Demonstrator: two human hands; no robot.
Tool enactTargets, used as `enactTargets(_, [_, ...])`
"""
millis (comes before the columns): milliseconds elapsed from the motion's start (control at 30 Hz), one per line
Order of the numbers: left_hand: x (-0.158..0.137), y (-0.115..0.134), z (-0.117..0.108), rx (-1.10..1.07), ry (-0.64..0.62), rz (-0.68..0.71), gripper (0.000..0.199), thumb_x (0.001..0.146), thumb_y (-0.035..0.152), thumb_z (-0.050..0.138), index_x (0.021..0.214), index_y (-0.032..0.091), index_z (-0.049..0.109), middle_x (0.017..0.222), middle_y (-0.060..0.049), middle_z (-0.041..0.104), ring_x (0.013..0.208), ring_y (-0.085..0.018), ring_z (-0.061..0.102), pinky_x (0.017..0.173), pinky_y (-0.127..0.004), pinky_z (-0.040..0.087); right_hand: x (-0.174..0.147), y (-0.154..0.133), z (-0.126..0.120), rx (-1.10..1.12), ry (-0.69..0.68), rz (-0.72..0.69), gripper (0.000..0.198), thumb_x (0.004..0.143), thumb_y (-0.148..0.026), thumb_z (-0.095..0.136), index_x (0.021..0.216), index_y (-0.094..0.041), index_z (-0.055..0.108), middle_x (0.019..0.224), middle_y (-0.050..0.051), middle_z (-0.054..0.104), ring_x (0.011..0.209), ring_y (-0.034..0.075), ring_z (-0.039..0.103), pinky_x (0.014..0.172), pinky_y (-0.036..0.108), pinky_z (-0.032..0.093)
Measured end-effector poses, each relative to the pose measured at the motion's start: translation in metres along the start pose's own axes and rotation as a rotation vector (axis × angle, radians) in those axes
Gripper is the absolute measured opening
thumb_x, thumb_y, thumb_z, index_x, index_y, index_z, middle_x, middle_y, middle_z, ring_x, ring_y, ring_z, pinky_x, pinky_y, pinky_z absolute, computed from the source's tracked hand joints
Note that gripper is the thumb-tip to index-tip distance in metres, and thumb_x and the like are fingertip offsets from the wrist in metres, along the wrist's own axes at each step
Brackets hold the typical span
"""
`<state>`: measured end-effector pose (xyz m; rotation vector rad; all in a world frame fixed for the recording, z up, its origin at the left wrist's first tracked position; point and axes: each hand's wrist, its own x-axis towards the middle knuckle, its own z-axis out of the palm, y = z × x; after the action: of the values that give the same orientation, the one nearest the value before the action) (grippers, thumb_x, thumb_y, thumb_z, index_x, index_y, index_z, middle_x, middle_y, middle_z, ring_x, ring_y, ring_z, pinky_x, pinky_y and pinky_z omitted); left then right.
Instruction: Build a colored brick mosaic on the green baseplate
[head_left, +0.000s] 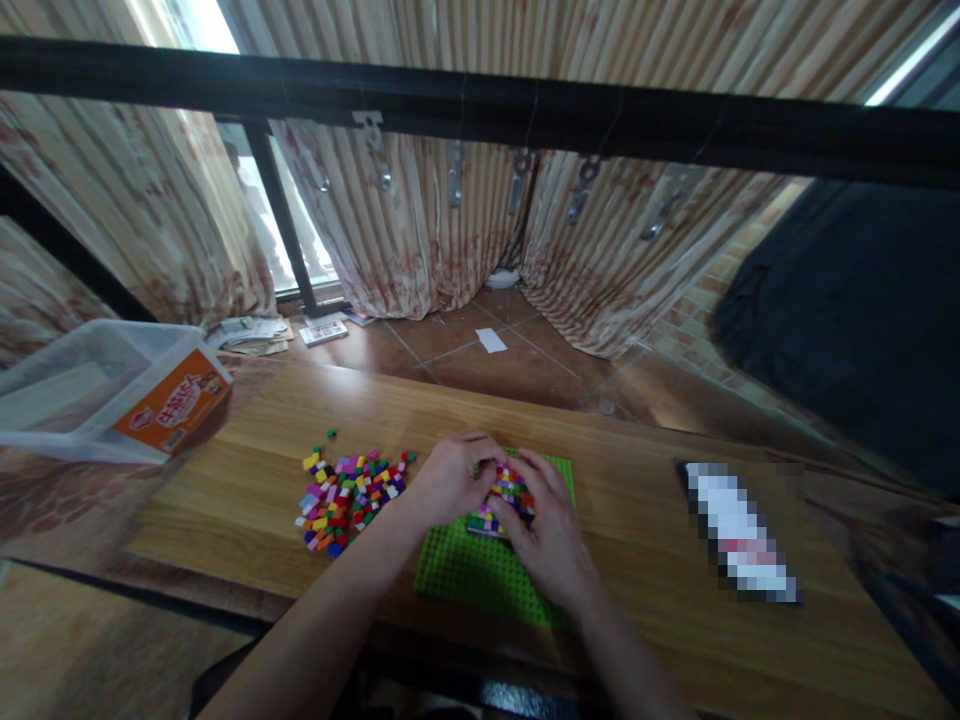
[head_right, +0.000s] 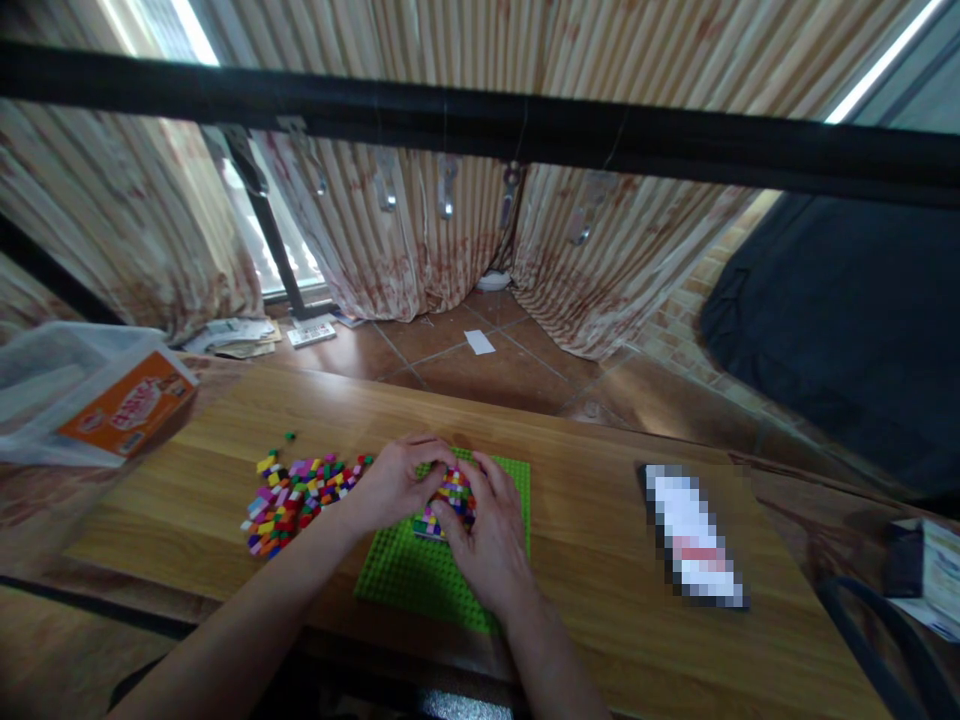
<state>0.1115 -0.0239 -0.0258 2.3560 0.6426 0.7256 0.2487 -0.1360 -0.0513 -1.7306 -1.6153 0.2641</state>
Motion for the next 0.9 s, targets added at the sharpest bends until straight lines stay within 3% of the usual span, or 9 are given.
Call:
enactTargets(267, [-0.0044,0.0019,0.0018,-0.058,0.094,-0.185,0.038,0.080,0.012,0.055,0.116,0.023,0.057,0.097,0.000,0.073,0.090,-0.018,0.069,0.087,-0.032,0.051,0.0002,-0.0022,-0.0009,-0.004,-0.042,-0.005,0.048,0.092,-0.049,0.053,0.134,-0.027,0.054,0.140,0.011,0.048,0.130,0.029,0.047,0.108,0.051,0.041])
enactTargets(900, [-0.0039,0.0006,0.0024,-0.188,0.125,-0.240,0.035,0.076,0.010,0.056,0.110,0.020,0.060,0.088,0.002,0.073,0.080,-0.015,0.069,0.081,-0.028,0.051,0.0013,-0.0027,-0.0005,-0.049,-0.059,0.023,0.046,0.094,-0.049,0.050,0.135,-0.031,0.055,0.141,0.011,0.049,0.131,0.030,0.047,0.106,0.053,0.043])
